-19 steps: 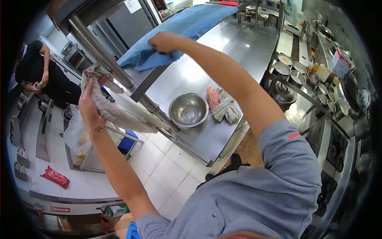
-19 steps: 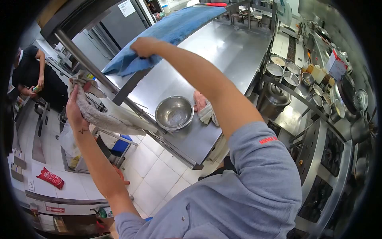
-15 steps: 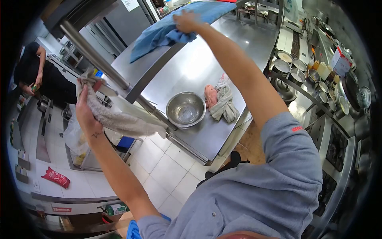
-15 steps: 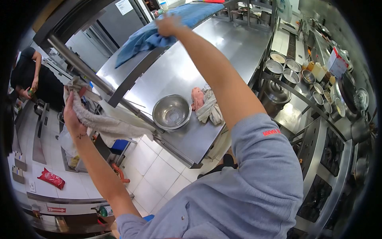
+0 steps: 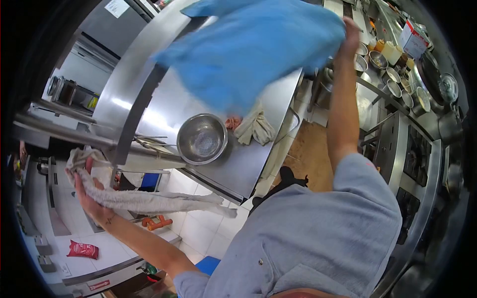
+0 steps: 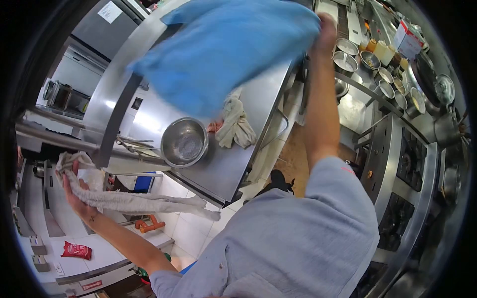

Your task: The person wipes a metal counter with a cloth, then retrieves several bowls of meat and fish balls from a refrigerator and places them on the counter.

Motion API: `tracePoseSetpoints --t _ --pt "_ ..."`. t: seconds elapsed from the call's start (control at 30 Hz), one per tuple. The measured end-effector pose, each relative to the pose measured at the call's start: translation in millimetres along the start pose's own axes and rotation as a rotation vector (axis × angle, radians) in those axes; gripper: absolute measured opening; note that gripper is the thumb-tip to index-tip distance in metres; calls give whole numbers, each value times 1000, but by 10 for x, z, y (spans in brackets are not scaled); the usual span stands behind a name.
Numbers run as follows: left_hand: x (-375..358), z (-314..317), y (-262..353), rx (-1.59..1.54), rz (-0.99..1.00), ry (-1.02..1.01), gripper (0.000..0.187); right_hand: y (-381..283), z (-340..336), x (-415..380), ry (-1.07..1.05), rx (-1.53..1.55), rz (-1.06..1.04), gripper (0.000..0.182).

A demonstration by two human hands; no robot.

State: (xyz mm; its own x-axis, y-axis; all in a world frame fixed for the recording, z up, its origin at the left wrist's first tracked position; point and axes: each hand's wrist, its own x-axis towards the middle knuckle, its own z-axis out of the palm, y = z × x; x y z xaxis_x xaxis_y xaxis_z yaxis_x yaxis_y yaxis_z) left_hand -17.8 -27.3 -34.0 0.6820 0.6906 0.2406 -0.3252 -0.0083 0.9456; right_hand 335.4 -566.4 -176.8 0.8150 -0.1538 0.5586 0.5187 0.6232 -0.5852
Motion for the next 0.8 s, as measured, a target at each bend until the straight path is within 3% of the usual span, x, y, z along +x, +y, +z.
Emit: tracePoseSetpoints --t 0.07,0.13,0.23,0.3,0.33,0.4,0.47,0.5,0.57,0.6,0.67,0.73,0.77,0.8 --pt "10 -124 -81 -55 -4 -18 48 -139 -69 -610 10 -117 52 30" --pt "53 -210 -146 68 14 44 49 -180 -36 -1204 10 -563 31 26" --pt "120 -318 -241 251 -40 -60 51 -564 -6 -1907 -194 -1313 -78 20" --pt "23 -220 -263 352 24 -72 53 -743 -296 -2217 -320 -1558 -5 17" --pt "84 -384 -294 359 40 -97 54 -705 -573 -2439 -353 -1583 148 17" --pt "149 -422 -324 442 51 82 53 -525 -1383 -2920 -339 -1554 631 16" --pt "277 -699 -295 629 222 -194 51 -227 -2076 -3534 -322 -1587 1006 15" --pt "372 -832 -248 638 215 -218 51 -12 -2395 -3778 -320 -1623 1148 14" --pt "508 -952 -126 697 188 54 54 512 -2779 -4119 -287 -1714 1367 13" --pt "414 -701 -144 704 190 48 54 727 -2844 -4131 -276 -1744 1390 13" --pt "130 -32 -205 374 184 75 43 1151 -2753 -3822 -281 -1788 1272 12" --pt "366 -450 -122 536 268 -59 42 1358 -2370 -3190 -399 -1788 814 11" --pt "468 -673 -85 687 351 -184 42 1100 -1832 -2675 -460 -1812 337 11" --pt "481 -774 -43 687 349 -187 42 1324 -1755 -2420 -534 -1788 265 12"
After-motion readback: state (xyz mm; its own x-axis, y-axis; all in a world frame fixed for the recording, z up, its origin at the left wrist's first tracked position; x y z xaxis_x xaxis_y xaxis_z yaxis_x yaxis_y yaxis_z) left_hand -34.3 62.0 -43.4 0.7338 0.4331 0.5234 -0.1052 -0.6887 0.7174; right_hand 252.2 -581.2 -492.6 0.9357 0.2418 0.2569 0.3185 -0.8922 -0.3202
